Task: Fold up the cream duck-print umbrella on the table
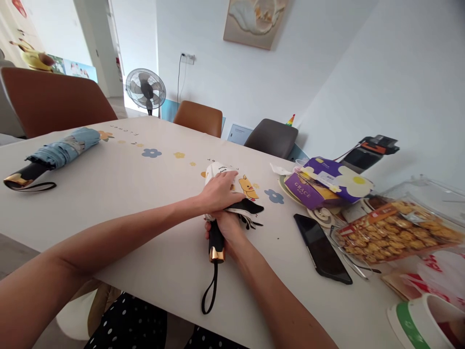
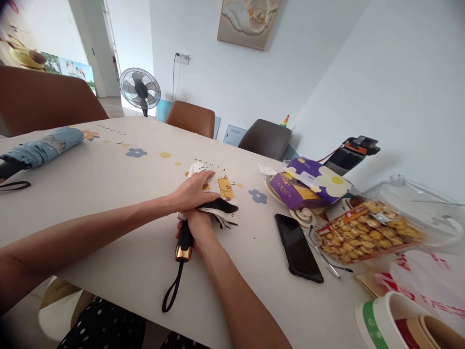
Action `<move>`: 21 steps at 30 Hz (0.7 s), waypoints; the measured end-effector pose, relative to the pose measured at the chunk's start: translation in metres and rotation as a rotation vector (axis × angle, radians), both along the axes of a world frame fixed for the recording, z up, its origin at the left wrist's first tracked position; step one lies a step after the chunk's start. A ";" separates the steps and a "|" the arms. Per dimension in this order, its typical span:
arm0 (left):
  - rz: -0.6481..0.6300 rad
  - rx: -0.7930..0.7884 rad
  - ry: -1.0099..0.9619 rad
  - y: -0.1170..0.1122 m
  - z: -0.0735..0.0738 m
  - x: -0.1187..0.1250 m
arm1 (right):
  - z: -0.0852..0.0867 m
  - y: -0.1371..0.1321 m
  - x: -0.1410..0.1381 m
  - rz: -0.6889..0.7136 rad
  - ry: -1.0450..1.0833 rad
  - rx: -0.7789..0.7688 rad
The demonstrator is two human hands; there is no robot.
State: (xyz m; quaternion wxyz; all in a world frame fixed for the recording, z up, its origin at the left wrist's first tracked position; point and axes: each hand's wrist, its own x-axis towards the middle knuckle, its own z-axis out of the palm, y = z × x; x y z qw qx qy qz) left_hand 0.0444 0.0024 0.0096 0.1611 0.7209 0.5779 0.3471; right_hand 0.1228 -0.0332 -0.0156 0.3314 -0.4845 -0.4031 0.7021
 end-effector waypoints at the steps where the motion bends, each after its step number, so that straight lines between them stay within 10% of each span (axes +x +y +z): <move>1: 0.010 0.020 0.016 0.001 -0.001 -0.002 | 0.000 0.000 -0.001 0.006 -0.008 -0.009; 9: 0.070 0.274 -0.023 0.008 0.005 -0.011 | 0.004 -0.002 0.000 0.037 -0.072 -0.027; 21: -0.143 0.061 0.156 0.002 0.006 -0.009 | 0.001 -0.001 0.001 0.032 0.003 -0.014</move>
